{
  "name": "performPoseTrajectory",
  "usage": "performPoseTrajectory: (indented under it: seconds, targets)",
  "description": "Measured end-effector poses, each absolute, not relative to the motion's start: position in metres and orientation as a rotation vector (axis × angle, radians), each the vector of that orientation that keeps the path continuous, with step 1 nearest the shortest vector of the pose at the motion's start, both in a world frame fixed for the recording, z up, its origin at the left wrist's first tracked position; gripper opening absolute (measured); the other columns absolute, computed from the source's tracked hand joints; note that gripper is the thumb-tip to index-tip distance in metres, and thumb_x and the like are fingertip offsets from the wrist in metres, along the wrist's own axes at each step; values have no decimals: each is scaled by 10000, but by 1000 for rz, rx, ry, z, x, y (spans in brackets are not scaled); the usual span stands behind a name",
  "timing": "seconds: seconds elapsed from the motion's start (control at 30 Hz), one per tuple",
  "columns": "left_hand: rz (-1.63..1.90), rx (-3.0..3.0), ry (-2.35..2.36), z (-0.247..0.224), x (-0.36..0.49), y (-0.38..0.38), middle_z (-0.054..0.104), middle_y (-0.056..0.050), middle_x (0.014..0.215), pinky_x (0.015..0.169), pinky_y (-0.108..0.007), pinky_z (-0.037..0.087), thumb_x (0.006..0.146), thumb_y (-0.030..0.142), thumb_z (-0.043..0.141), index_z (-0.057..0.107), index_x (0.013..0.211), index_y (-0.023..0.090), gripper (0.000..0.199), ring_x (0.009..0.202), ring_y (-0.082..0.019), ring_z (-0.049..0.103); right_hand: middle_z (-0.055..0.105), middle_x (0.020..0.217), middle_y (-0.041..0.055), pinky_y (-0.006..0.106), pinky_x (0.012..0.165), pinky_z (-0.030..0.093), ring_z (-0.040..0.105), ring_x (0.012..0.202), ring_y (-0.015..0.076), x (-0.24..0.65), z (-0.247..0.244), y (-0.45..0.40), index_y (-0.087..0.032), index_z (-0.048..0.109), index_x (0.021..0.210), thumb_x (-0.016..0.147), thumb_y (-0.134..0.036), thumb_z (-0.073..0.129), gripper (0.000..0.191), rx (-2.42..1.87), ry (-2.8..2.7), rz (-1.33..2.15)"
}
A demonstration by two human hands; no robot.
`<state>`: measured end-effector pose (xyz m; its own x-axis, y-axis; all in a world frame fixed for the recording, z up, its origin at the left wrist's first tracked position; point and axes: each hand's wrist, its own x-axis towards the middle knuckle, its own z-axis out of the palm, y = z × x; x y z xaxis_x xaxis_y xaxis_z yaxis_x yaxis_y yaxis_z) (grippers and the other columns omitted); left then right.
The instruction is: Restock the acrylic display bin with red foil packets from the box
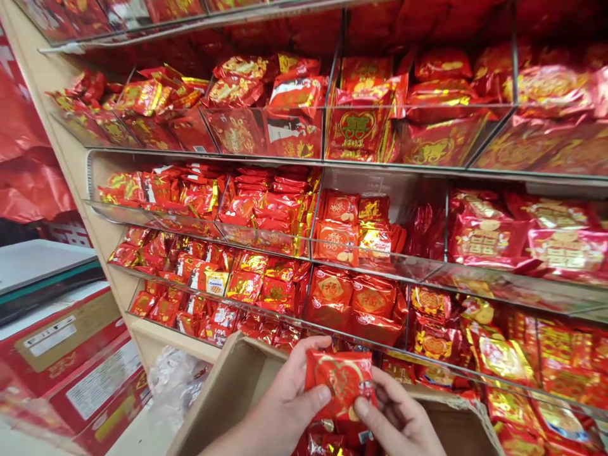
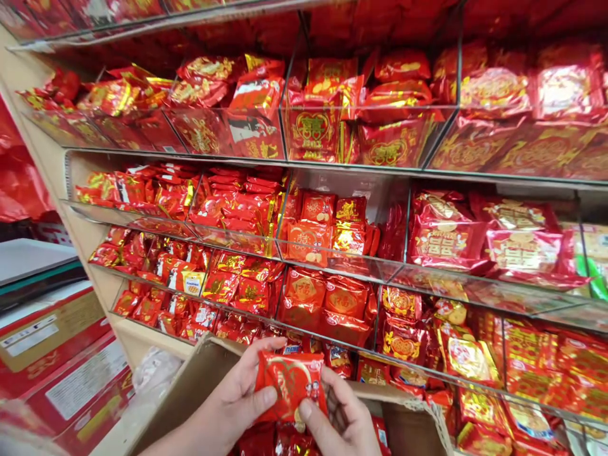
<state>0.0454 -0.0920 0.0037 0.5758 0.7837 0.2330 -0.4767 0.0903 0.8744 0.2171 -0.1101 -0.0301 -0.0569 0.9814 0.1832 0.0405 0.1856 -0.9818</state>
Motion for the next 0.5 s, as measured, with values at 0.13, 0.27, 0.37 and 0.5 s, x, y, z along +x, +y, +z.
performPoseTrajectory:
  seconds: [0.13, 0.27, 0.37, 0.5]
  targets:
    - [1022, 1538, 521, 10, 23, -85, 540, -71, 1242, 975, -424, 392, 875, 261, 485, 302, 1287, 304, 453, 1116, -202, 526, 680, 891, 60, 326, 764, 519, 629, 786, 196, 221, -2, -108, -218, 635, 996, 734, -391, 616, 315, -1119, -1482, 1006]
    - [1162, 2304, 1192, 7, -23, -50, 526, -70, 1253, 1003, -468, 338, 872, 287, 462, 437, 1232, 285, 361, 1165, -234, 458, 657, 759, 25, 258, 610, 513, 608, 672, 166, 237, 77, -90, -216, 620, 878, 671, -402, 664, 282, -1182, -1363, 421]
    - [959, 2551, 1497, -7, -49, -22, 626, -88, 1078, 892, -430, 425, 883, 300, 413, 560, 1075, 213, 257, 1020, -240, 553, 623, 673, 8, 251, 534, 464, 565, 594, 148, 252, 135, -49, -199, 590, 774, 644, -398, 671, 251, -1240, -1354, 159]
    - [762, 2593, 1598, -23, -54, -15, 653, -37, 725, 720, -357, 456, 926, 286, 288, 613, 786, 200, 365, 712, -199, 601, 593, 644, -3, 240, 518, 435, 535, 548, 115, 256, 175, 32, -162, 566, 730, 673, -297, 666, 178, -1427, -1454, 146]
